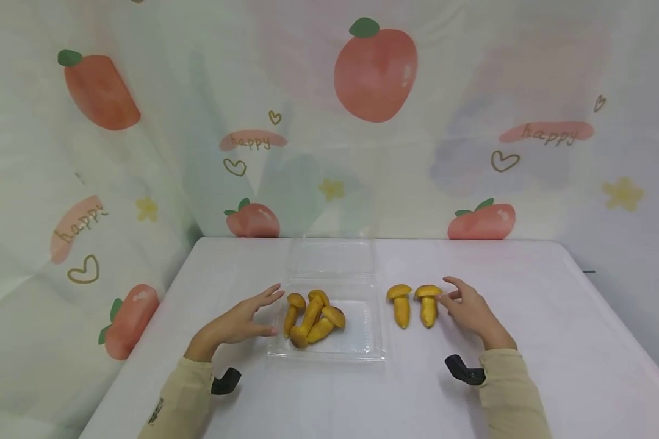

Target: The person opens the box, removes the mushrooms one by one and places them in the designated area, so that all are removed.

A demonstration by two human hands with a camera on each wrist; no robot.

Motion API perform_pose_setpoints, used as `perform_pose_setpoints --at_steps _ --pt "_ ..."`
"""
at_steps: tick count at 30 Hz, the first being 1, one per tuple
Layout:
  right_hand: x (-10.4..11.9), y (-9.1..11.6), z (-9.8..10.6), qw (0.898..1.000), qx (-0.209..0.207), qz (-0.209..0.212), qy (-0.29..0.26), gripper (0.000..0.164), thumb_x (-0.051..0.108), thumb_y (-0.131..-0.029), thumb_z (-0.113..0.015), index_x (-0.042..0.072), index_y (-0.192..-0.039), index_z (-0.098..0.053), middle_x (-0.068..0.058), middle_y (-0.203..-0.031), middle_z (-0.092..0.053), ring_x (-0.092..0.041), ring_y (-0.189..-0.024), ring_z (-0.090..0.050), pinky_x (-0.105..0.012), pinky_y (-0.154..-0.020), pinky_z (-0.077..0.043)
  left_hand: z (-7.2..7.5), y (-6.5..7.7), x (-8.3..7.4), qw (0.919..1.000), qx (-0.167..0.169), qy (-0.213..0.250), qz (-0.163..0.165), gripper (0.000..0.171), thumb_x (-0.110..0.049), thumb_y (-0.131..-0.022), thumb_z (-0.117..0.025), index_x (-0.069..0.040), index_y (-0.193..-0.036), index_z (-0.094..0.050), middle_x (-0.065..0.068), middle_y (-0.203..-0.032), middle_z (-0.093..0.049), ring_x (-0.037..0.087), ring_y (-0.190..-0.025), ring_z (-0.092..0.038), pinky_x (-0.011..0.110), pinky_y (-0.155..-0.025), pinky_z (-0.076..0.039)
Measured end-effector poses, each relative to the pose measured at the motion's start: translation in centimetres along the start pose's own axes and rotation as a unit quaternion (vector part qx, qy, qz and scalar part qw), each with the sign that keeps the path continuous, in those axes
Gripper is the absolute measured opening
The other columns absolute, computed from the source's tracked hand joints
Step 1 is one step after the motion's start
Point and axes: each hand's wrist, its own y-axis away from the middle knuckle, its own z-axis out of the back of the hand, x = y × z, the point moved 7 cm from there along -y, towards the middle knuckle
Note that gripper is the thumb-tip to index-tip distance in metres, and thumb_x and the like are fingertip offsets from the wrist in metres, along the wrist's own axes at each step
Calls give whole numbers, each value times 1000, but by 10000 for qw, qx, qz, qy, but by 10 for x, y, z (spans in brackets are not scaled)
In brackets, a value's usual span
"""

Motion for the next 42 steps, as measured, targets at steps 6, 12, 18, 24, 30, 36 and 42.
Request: perform_pose_setpoints --at_steps 6,12,18,24,30,36,42 --pt "10 7 9 9983 -542 192 89 61 31 -106 -51 -6 -151 -32 -40 -136 -50 -53 -116 -56 -60 -93 -52 -2 1 -1 10000 45 32 -19 82 -25 -90 -77 -8 -158 -34 12 -171 -18 39 -156 -20 64 -122 -24" --pt "34 4 8 9933 -981 599 -82 58 27 -106 -53 -4 -151 -35 -37 -142 -45 -53 -124 -47 -66 -102 -45 0 2 -2 10000 -22 1 40 81 -25 -90 -77 -9 -158 -35 9 -171 -19 38 -156 -21 63 -122 -24" --pt "63 3 -4 9903 -993 944 -244 55 23 -105 -54 -1 -151 -38 -34 -146 -43 -49 -129 -45 -66 -106 -43 1 4 -1 9999 -28 101 49 80 -23 -91 -77 -8 -158 -35 10 -171 -18 38 -157 -20 63 -123 -22" --pt "89 8 -15 9875 -986 1202 -267 53 19 -103 -58 2 -150 -41 -30 -148 -44 -48 -130 -46 -65 -106 -44 -3 2 -1 9999 -1 73 -79 81 -26 -91 -77 -7 -158 -34 12 -171 -18 39 -156 -20 63 -122 -24" --pt "115 12 -26 9842 -886 1493 -350 54 20 -102 -59 4 -151 -41 -26 -151 -43 -45 -132 -46 -64 -106 -45 -4 -1 -1 9999 -33 40 -104 82 -27 -91 -77 -7 -158 -34 11 -171 -19 39 -156 -20 63 -122 -25" --pt "135 19 -40 9815 -799 1712 -314 54 23 -102 -60 7 -151 -44 -25 -149 -47 -44 -132 -49 -64 -107 -44 -4 0 0 10000 -43 53 -16 82 -28 -91 -77 -9 -158 -34 10 -171 -18 39 -156 -20 64 -122 -24" --pt "143 24 -49 9776 -827 1916 -276 52 17 -100 -62 8 -149 -47 -23 -145 -53 -41 -127 -53 -60 -103 -48 -4 0 -1 10000 -41 51 -74 81 -26 -91 -76 -8 -158 -34 12 -171 -19 39 -156 -20 64 -122 -23"
